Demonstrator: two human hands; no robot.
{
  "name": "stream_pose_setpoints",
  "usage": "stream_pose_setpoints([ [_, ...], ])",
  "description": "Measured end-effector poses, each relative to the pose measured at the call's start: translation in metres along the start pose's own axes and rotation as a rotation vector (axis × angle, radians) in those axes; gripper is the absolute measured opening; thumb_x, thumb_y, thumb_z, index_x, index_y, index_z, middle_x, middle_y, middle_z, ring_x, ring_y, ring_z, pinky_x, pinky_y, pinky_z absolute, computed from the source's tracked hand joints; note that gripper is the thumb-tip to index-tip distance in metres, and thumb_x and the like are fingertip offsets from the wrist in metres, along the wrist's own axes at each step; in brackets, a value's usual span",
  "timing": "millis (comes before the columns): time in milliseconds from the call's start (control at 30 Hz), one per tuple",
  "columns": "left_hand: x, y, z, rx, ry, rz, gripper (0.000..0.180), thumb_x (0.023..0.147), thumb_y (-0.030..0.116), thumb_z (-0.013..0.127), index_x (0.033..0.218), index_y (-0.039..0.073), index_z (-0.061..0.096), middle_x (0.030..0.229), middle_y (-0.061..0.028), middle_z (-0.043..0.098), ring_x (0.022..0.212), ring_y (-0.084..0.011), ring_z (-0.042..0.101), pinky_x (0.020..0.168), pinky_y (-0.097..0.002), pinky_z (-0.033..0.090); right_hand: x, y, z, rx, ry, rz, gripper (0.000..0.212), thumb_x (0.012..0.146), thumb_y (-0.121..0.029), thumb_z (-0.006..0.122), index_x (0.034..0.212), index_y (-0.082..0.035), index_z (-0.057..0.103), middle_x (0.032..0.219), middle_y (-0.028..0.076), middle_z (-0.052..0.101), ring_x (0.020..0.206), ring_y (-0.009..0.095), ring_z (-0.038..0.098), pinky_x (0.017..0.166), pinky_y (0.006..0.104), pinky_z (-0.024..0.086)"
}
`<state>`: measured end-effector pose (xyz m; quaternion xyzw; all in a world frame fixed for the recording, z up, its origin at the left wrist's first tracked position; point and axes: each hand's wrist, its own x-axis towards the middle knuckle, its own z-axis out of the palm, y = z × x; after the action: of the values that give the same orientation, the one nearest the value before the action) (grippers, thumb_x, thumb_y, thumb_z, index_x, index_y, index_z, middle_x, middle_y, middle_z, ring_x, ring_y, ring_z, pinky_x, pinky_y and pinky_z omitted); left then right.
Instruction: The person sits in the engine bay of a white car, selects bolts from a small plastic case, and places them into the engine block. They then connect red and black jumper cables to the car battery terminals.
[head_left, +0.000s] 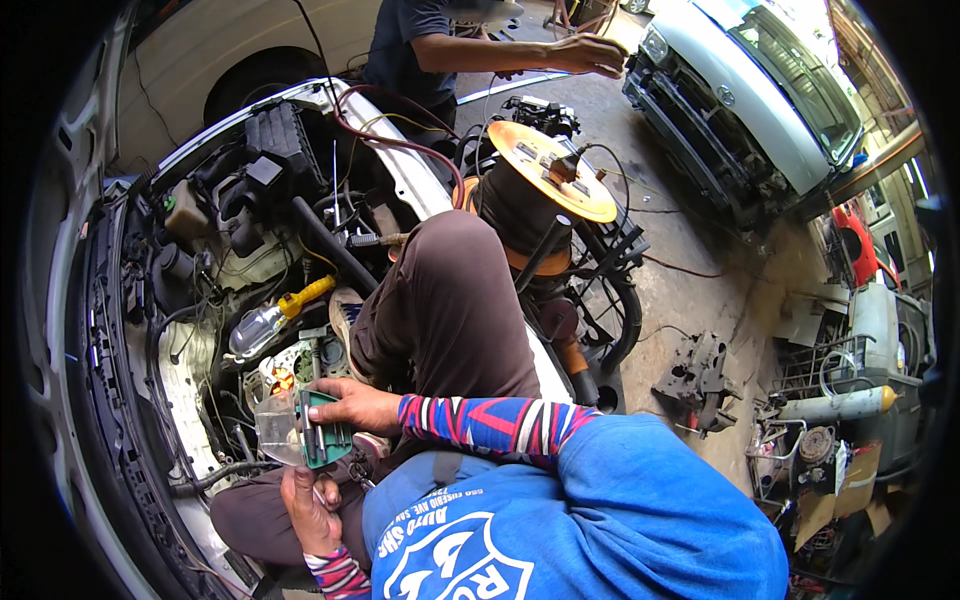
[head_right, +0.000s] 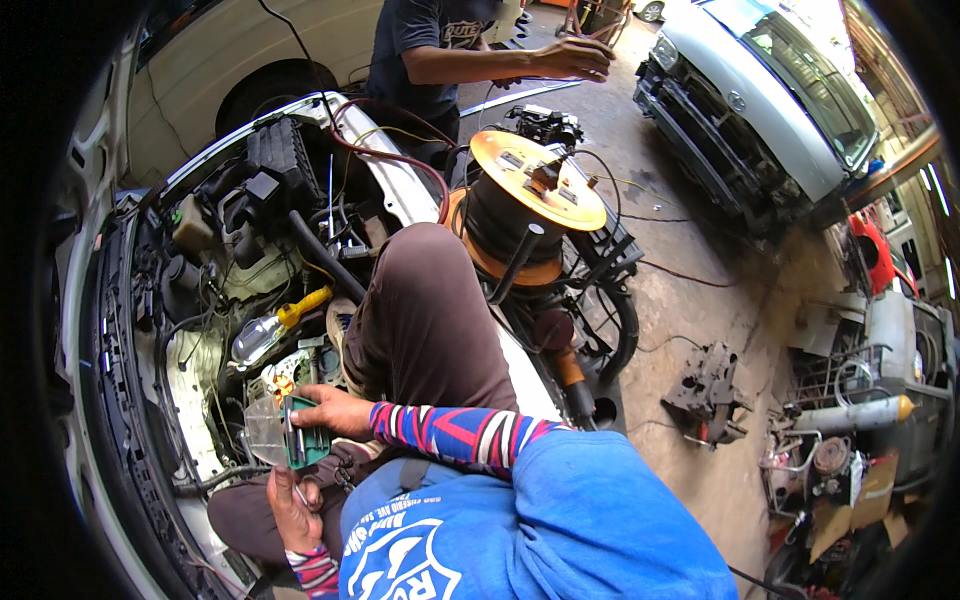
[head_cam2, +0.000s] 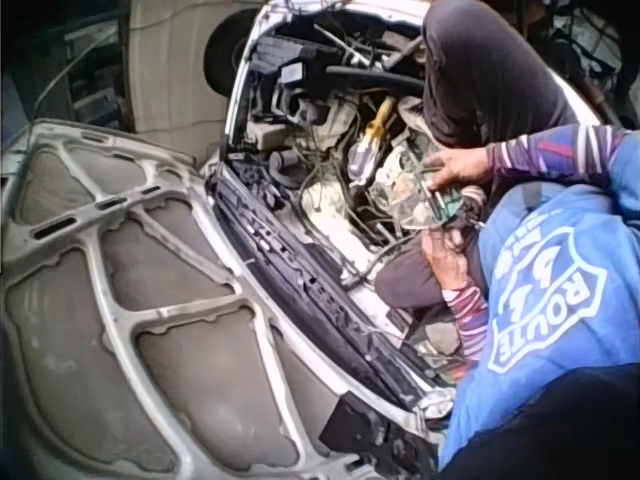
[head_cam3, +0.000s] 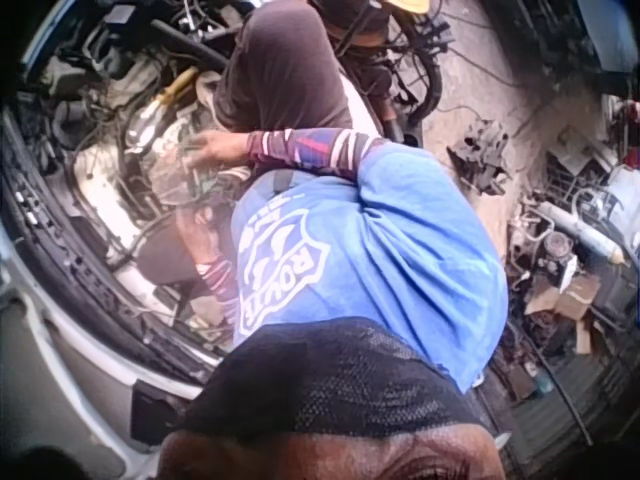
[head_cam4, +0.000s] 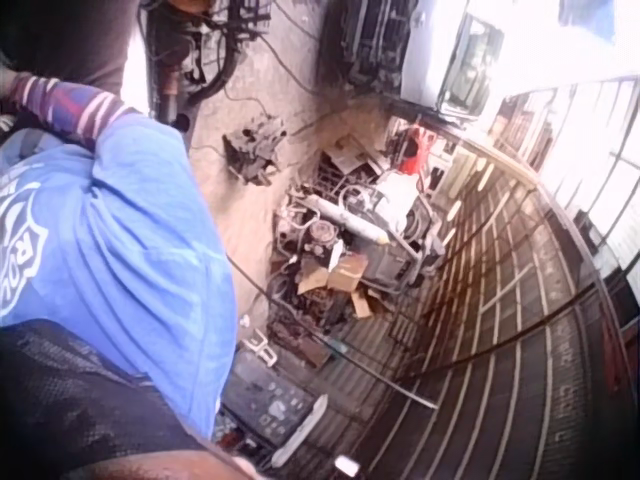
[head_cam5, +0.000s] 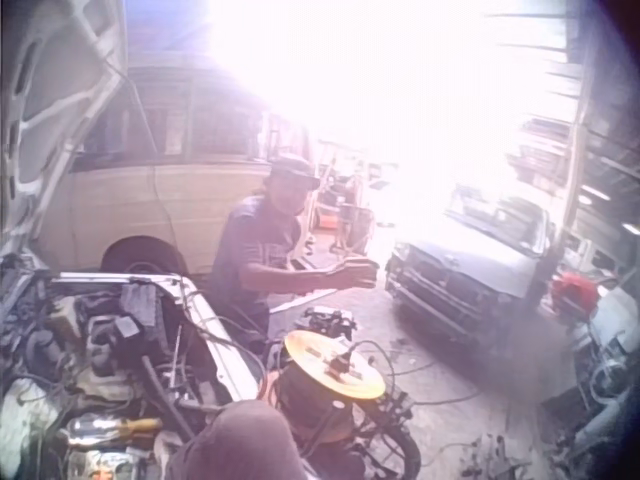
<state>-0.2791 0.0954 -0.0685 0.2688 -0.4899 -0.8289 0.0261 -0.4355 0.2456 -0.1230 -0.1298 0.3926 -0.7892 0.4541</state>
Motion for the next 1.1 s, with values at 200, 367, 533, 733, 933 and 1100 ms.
stream_pose_setpoints([
  [200, 0.020, -0.013, 0.014, 0.049, 0.015, -0.007, 0.055, 0.090, 0.031, 0.083, 0.131, 0.004, 0.057, 0.098, 0.0005, 0.064, 0.060, -0.0023, 0.052, 0.041, -0.0152, 0.036, -0.003, 0.003, 0.009, -0.111, 0.035, 0.001, 0.050, 0.102, -0.024, 0.068, 0.142, -0.001, 0.050, 0.124, 0.007, 0.064, 0.115, 0.014, 0.058, 0.102, 0.0314, 0.049],
  [367, 0.020, -0.025, 0.008, 0.027, 0.043, -0.056, 0.055, 0.088, 0.022, 0.083, 0.133, 0.004, 0.056, 0.096, -0.0007, 0.064, 0.056, -0.0022, 0.050, 0.041, -0.0153, 0.036, -0.007, 0.002, 0.007, -0.336, 0.028, 0.064, 0.049, 0.102, -0.026, 0.067, 0.141, -0.002, 0.049, 0.124, 0.008, 0.063, 0.115, 0.015, 0.056, 0.101, 0.0325, 0.048],
  [533, 0.019, -0.024, 0.005, 0.022, 0.029, -0.066, 0.054, 0.087, 0.019, 0.083, 0.131, 0.003, 0.056, 0.095, -0.0014, 0.065, 0.053, -0.0025, 0.048, 0.043, -0.0159, 0.036, -0.011, 0.001, 0.008, -0.398, 0.024, 0.044, 0.047, 0.099, -0.023, 0.070, 0.137, -0.001, 0.053, 0.119, 0.009, 0.065, 0.112, 0.015, 0.057, 0.098, 0.0329, 0.049],
  [733, 0.019, -0.024, 0.013, 0.044, -0.004, -0.021, 0.054, 0.085, 0.018, 0.082, 0.130, 0.003, 0.057, 0.099, -0.0020, 0.066, 0.061, -0.0038, 0.054, 0.043, -0.0158, 0.037, -0.019, -0.002, 0.003, -0.453, 0.073, 0.027, 0.044, 0.095, -0.020, 0.075, 0.131, -0.001, 0.059, 0.112, 0.008, 0.068, 0.104, 0.015, 0.060, 0.091, 0.0334, 0.052],
  [933, 0.020, -0.026, 0.015, 0.095, 0.026, -0.024, 0.057, 0.083, 0.019, 0.083, 0.132, 0.005, 0.057, 0.103, -0.0016, 0.066, 0.068, -0.0056, 0.059, 0.045, -0.0161, 0.040, -0.026, -0.006, 0.009, -0.385, 0.042, 0.095, 0.045, 0.096, -0.021, 0.074, 0.133, -0.001, 0.058, 0.115, 0.007, 0.068, 0.107, 0.014, 0.060, 0.093, 0.0325, 0.052],
  [1100, 0.018, -0.031, 0.011, 0.130, -0.011, 0.058, 0.055, 0.081, 0.018, 0.084, 0.129, 0.005, 0.059, 0.097, -0.0004, 0.066, 0.069, -0.0058, 0.061, 0.045, -0.0170, 0.041, -0.058, -0.084, 0.026, -0.930, 0.070, 0.115, 0.059, 0.096, -0.033, 0.073, 0.141, 0.000, 0.056, 0.129, 0.020, 0.067, 0.118, 0.027, 0.065, 0.102, 0.0401, 0.051],
])
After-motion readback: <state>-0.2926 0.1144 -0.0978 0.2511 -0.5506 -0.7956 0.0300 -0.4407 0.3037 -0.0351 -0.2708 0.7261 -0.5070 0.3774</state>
